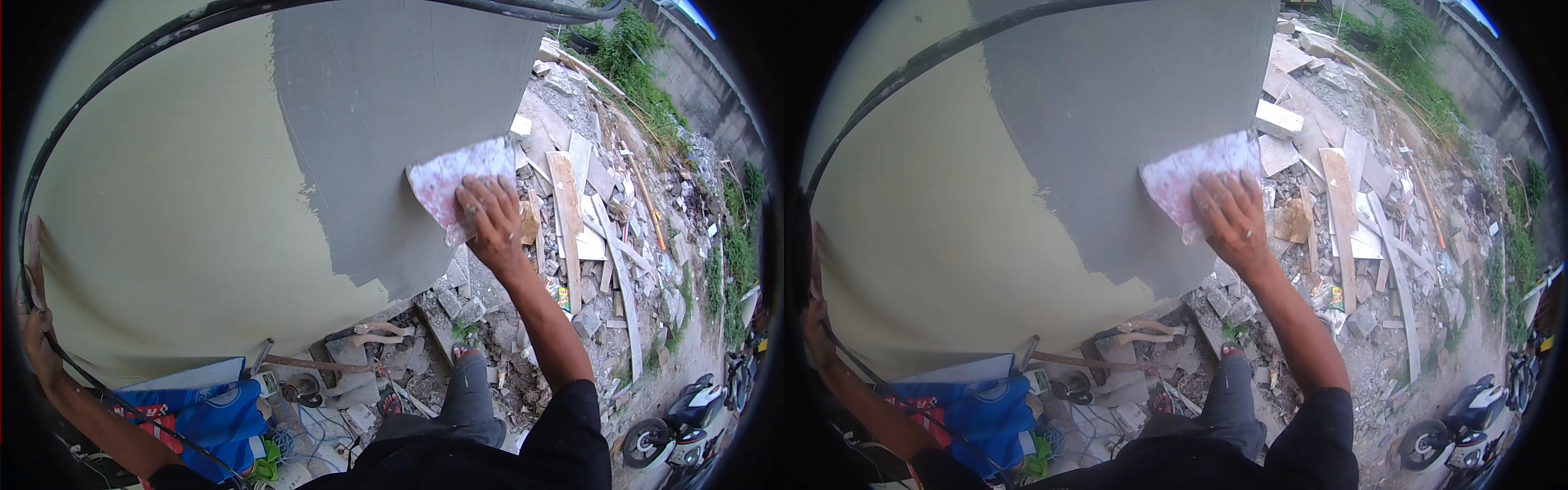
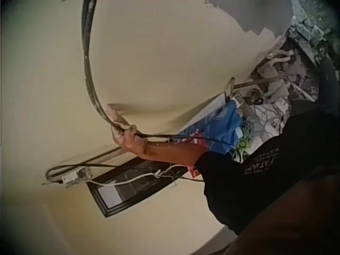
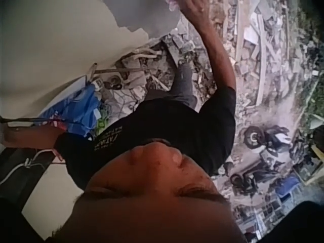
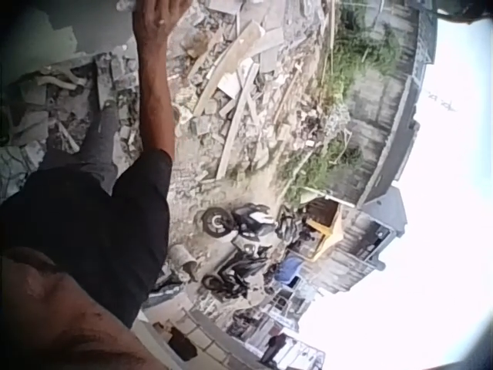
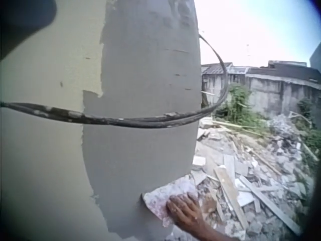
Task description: Applying and smoothing plaster or mortar onto an exterior wall using a trowel.
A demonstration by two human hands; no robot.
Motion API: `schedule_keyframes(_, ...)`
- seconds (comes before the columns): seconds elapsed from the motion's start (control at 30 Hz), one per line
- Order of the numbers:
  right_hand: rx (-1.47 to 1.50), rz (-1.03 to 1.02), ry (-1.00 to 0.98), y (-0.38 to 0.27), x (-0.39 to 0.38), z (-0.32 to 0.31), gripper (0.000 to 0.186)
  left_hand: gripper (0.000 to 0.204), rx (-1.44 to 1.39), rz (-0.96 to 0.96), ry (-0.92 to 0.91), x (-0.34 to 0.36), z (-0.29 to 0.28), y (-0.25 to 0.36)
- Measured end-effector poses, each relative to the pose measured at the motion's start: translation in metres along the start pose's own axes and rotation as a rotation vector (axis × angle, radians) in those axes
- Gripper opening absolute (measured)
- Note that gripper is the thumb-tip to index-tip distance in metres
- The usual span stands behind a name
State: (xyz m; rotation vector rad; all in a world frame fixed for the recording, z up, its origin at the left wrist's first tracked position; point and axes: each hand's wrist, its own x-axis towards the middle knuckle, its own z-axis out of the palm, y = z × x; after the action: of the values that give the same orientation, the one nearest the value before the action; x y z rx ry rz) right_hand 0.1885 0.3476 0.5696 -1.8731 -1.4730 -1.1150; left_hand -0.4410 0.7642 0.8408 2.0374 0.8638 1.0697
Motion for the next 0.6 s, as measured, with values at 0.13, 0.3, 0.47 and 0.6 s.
schedule_keyframes(0.13,0.062,0.102,-0.138,-0.006,-0.108,0.042,0.036,0.040,0.017,0.059,0.085,-0.003,0.066,0.043)
schedule_keyframes(0.3,0.328,0.584,-0.117,-0.066,-0.184,0.064,0.055,0.082,0.085,0.269,-0.178,-0.007,0.152,0.105)
schedule_keyframes(0.47,0.999,1.484,0.454,-0.115,-0.108,0.035,0.048,0.086,0.184,0.269,-0.150,-0.010,0.151,0.119)
schedule_keyframes(0.6,1.309,1.651,0.706,-0.109,-0.059,0.012,0.042,0.075,0.161,0.149,-0.054,-0.005,0.170,0.106)
